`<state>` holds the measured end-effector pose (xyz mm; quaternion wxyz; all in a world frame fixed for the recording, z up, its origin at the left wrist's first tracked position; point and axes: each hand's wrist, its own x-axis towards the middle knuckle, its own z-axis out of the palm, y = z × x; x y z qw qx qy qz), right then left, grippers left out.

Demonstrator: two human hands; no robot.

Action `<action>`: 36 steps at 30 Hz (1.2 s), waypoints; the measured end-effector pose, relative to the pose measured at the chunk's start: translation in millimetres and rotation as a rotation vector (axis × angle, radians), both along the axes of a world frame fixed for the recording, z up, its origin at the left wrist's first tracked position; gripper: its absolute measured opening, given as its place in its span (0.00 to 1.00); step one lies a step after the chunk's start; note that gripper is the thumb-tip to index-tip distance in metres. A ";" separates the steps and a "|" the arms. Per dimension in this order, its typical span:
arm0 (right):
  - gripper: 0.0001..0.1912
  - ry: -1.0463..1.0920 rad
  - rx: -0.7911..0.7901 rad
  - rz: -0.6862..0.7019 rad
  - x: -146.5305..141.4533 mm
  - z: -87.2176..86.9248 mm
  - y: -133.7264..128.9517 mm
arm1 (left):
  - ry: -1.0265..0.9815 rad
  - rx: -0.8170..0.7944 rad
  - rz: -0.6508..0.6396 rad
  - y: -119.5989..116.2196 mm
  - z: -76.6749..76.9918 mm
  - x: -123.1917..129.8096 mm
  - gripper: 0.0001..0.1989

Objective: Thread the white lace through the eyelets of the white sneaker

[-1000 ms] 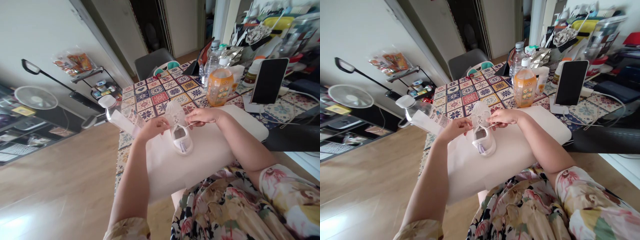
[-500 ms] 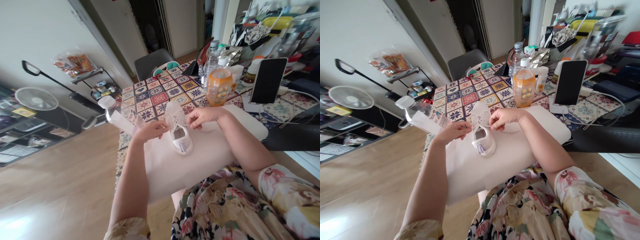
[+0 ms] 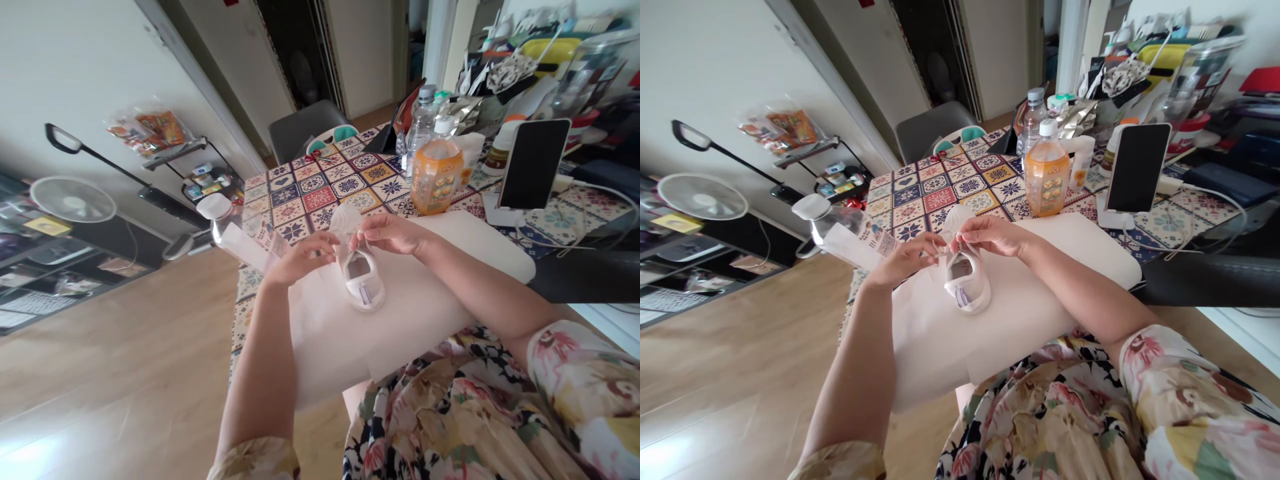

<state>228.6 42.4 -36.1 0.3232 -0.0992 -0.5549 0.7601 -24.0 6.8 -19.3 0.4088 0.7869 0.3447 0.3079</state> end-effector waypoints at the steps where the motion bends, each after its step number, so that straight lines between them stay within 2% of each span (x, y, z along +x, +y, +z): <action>1: 0.14 0.020 -0.016 -0.022 -2.5 -1.5 -0.7 | -0.053 0.014 0.003 -0.6 0.0 2.0 0.09; 4: 0.13 0.077 -0.072 -0.093 -8.2 -3.9 -1.9 | -0.171 0.001 -0.037 -2.7 -2.9 10.2 0.09; 9: 0.12 0.117 -0.154 -0.164 -12.9 -4.5 -3.2 | -0.400 -0.109 -0.081 -2.5 -19.4 24.1 0.08; 12: 0.13 0.089 -0.154 -0.181 -14.1 -4.0 -4.8 | -0.540 -0.118 -0.040 -1.9 -25.7 31.8 0.07; 16: 0.11 0.027 -0.132 -0.203 -15.2 -3.9 -7.0 | -0.650 -0.116 0.052 -3.3 -24.7 42.6 0.07; 21: 0.13 -0.020 -0.094 -0.266 -17.8 -5.2 -9.4 | -0.637 -0.153 0.172 -5.4 -22.4 49.2 0.06; 27: 0.13 -0.082 0.094 -0.410 -18.0 -0.6 -17.4 | -0.602 -0.176 0.253 -7.6 -19.9 53.3 0.10; 32: 0.14 -0.134 0.177 -0.394 -17.4 2.7 -21.5 | -0.609 -0.228 0.304 -10.4 -13.4 57.8 0.20; 36: 0.14 -0.147 0.229 -0.382 -16.6 6.0 -24.8 | -0.546 -0.227 0.340 -11.3 -12.4 59.7 0.16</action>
